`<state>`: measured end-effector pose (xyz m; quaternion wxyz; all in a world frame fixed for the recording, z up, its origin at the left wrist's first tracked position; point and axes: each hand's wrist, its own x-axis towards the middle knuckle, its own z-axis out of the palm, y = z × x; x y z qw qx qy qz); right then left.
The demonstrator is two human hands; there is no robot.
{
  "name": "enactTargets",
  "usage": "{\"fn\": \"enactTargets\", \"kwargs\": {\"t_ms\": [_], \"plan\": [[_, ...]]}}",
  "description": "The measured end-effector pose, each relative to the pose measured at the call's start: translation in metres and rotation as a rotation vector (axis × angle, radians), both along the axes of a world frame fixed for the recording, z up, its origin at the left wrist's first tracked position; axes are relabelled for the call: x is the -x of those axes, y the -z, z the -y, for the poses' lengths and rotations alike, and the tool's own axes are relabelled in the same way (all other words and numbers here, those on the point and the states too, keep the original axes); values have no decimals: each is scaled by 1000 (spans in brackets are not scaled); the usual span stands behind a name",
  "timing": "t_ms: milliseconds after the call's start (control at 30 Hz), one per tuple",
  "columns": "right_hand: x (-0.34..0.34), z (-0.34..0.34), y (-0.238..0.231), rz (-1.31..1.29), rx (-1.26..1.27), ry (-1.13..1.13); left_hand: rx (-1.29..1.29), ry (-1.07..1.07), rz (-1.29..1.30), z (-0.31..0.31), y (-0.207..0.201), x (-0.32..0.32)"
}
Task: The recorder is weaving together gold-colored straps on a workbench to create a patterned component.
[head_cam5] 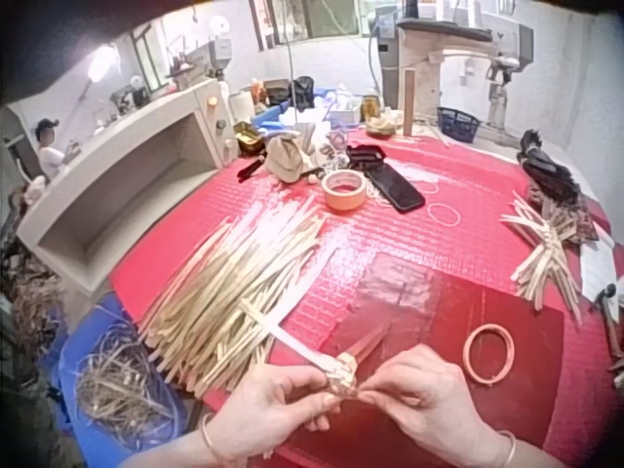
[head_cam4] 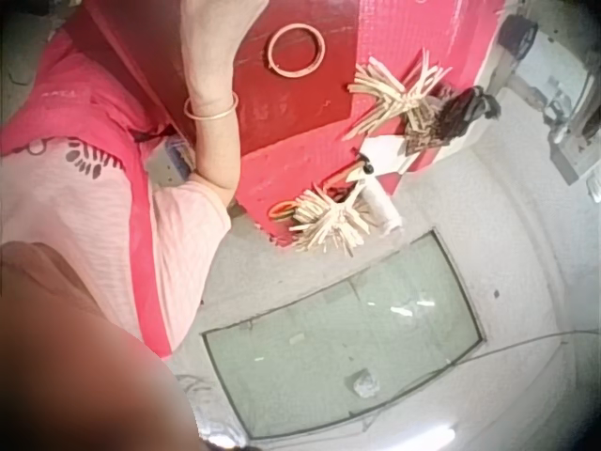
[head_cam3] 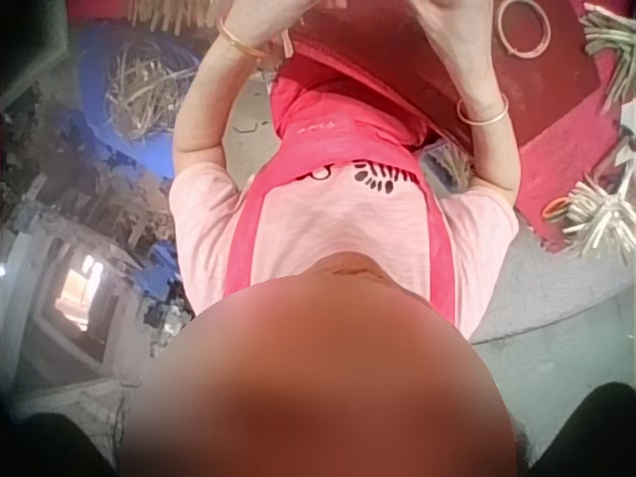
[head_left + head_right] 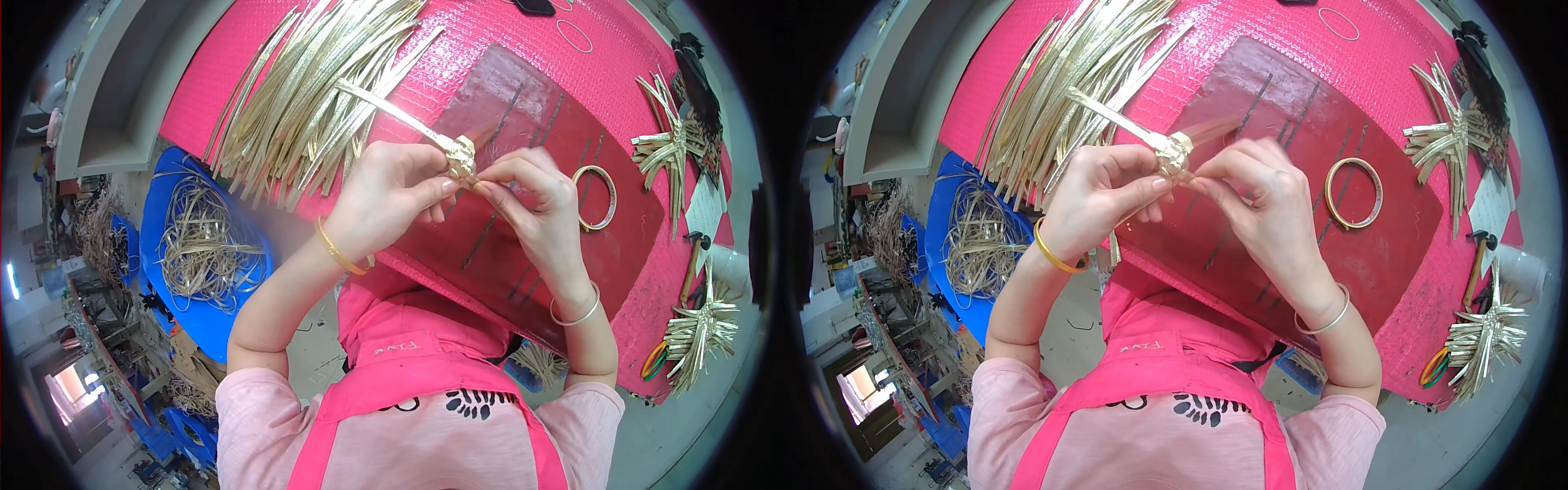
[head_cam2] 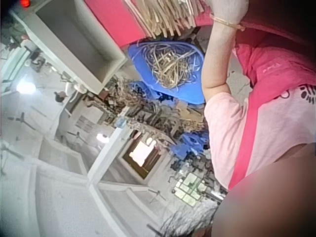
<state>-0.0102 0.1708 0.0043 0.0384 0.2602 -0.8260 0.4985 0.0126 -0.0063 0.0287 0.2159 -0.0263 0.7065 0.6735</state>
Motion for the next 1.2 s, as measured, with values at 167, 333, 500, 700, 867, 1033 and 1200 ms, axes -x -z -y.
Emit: {"fn": "enactTargets", "kwargs": {"t_ms": [167,333,500,700,867,1033,1200], "plan": [[-6,2,-5,-221,-34,10,-355,52,192,7,6,4],[-23,6,-3,185,178,43,-380,-54,81,-5,11,-1],[-23,16,2,369,392,99,-193,-172,-116,-13,11,-10],[-19,21,4,-200,29,128,236,-14,-289,4,1,-8],[-19,22,6,-365,-22,207,-295,-173,65,0,-4,-2],[-27,24,5,0,147,212,-466,-147,188,0,25,-4],[-24,15,-2,283,195,151,-264,-135,-14,-3,24,-1]]}}
